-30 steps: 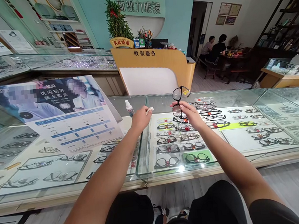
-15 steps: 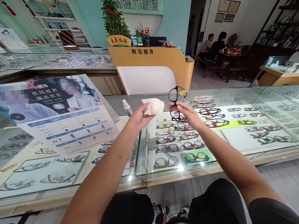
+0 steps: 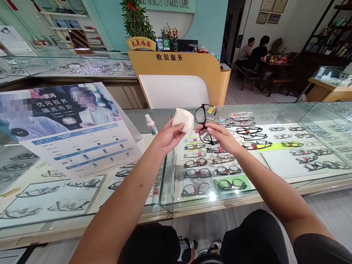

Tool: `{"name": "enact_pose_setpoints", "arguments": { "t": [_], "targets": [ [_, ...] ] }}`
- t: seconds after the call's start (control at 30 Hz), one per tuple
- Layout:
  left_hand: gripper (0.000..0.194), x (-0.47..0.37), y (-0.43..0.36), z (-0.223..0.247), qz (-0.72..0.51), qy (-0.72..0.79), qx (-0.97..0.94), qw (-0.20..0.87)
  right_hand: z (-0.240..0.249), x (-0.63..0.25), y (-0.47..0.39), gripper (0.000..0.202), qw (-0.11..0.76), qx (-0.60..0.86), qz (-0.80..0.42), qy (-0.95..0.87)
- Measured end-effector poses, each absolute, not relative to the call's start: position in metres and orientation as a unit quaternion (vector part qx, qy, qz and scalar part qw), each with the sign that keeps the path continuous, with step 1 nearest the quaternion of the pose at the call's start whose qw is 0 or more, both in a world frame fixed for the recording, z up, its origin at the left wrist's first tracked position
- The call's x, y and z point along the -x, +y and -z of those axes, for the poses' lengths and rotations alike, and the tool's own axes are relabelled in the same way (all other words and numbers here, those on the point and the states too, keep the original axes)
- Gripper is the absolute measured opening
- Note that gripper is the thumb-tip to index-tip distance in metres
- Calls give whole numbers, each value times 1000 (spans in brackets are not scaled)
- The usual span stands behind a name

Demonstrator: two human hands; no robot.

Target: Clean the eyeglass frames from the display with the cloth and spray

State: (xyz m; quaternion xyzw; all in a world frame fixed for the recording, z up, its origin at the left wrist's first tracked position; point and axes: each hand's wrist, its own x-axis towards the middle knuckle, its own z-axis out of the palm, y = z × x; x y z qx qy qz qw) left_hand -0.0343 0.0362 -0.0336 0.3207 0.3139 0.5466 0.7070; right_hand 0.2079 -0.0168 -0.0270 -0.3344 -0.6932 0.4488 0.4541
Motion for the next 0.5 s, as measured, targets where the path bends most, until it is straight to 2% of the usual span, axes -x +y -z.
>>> {"name": "enact_pose_setpoints", "arguments": {
  "t": [0.1,0.17,0.27,0.4,0.5],
  "targets": [
    [24,34,39,35,-541,324,-311,711,29,-207,-16,52,453,327,-459,-691],
    [16,34,41,36,-544,330,-295,713,29,-207,-16,52,452,323,-464,-690],
    [19,35,43,37,-552,340,-269,712,29,-207,-17,50,450,324,-469,-688],
    [34,36,48,39,-558,349,-239,714,31,-207,-18,50,444,323,-471,-691],
    [32,38,48,39,-552,352,-241,716,32,-207,-17,51,442,326,-467,-693]
  ]
}}
